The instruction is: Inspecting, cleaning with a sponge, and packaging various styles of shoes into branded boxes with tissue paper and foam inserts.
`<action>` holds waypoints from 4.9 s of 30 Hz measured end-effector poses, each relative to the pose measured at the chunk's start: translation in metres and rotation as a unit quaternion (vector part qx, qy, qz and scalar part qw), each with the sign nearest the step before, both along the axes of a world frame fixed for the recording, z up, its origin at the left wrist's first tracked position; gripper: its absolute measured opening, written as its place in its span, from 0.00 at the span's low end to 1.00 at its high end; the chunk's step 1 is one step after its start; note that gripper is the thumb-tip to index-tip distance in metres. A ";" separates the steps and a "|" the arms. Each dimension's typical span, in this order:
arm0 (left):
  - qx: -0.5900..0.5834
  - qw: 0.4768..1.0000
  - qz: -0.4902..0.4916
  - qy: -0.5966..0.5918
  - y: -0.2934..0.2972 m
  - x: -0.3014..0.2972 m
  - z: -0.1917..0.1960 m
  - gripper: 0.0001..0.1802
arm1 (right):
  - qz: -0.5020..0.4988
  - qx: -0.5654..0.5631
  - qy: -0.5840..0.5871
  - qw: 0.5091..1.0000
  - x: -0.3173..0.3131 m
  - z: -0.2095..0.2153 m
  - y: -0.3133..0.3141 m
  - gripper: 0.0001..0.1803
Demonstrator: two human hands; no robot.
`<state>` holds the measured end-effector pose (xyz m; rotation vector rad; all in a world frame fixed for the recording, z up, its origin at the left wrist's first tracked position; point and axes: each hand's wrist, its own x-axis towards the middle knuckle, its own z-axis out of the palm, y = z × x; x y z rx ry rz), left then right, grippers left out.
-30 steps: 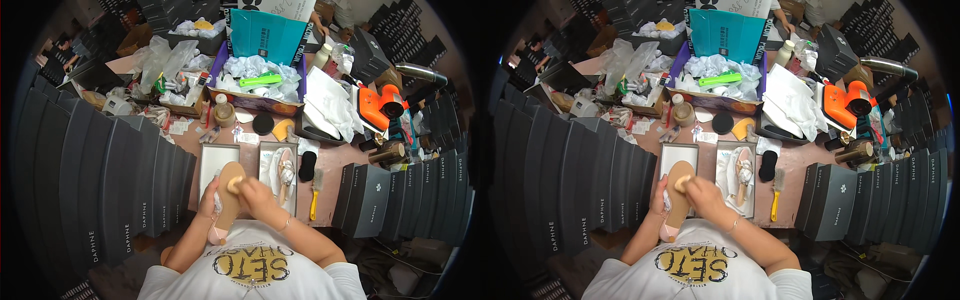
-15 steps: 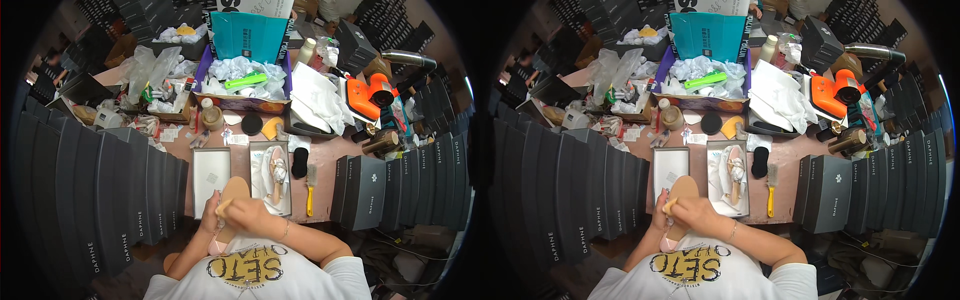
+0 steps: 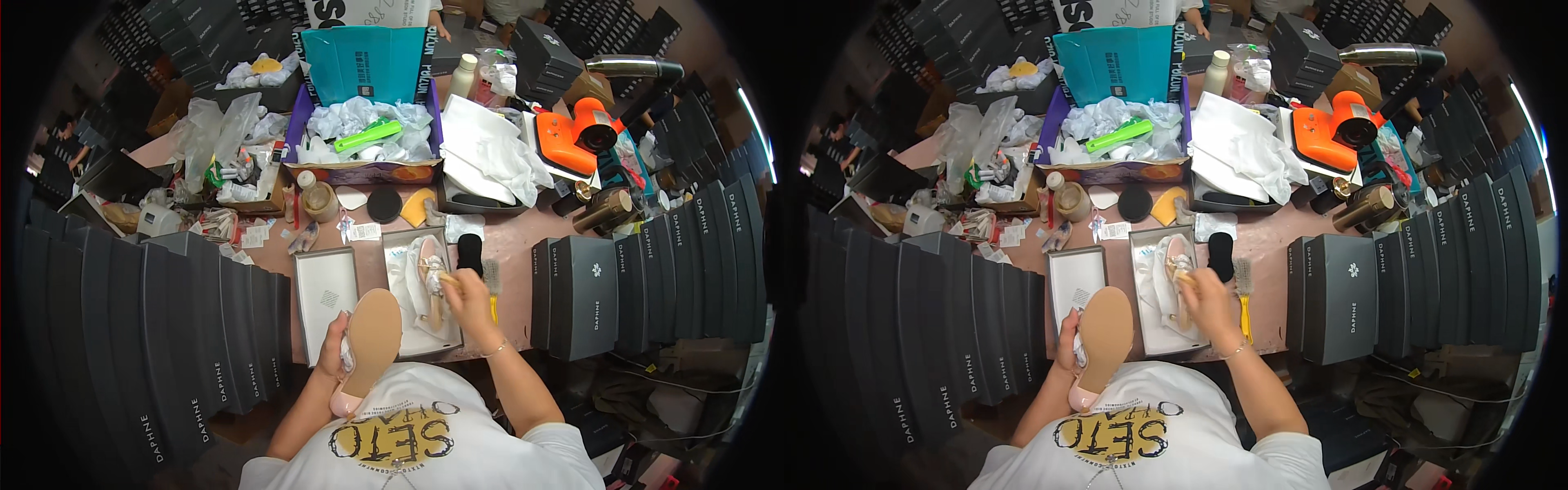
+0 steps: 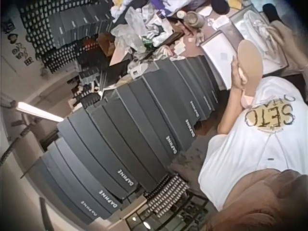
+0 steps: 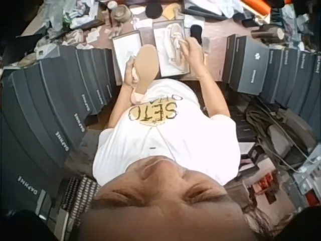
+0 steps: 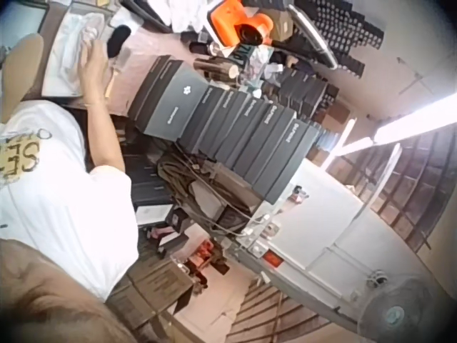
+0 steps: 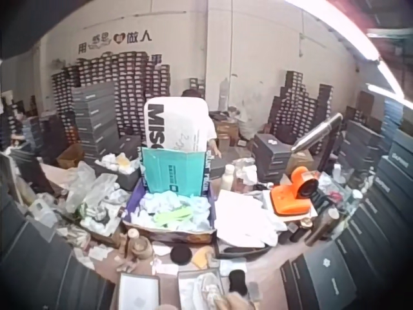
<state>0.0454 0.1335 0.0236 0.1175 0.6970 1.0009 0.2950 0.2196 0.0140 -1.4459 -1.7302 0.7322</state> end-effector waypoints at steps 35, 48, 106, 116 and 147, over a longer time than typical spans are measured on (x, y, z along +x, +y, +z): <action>-0.048 0.982 0.184 0.002 -0.001 0.037 0.019 0.30 | 0.072 -0.091 -0.048 0.992 0.058 -0.040 -0.030 0.15; -0.071 0.986 0.150 0.024 0.022 0.048 0.027 0.31 | -0.352 -0.113 -0.129 0.920 0.190 -0.195 0.061 0.27; -0.069 0.972 0.223 -0.014 0.037 -0.033 -0.003 0.25 | 0.121 -0.405 0.423 0.801 -0.106 -0.008 0.053 0.10; -0.083 0.973 0.202 -0.071 0.057 -0.034 -0.008 0.27 | 0.322 -0.151 0.135 0.925 -0.117 0.014 0.041 0.11; -0.108 0.960 0.252 -0.059 0.083 -0.057 -0.022 0.24 | 0.301 0.065 -0.019 0.951 -0.189 0.022 0.190 0.23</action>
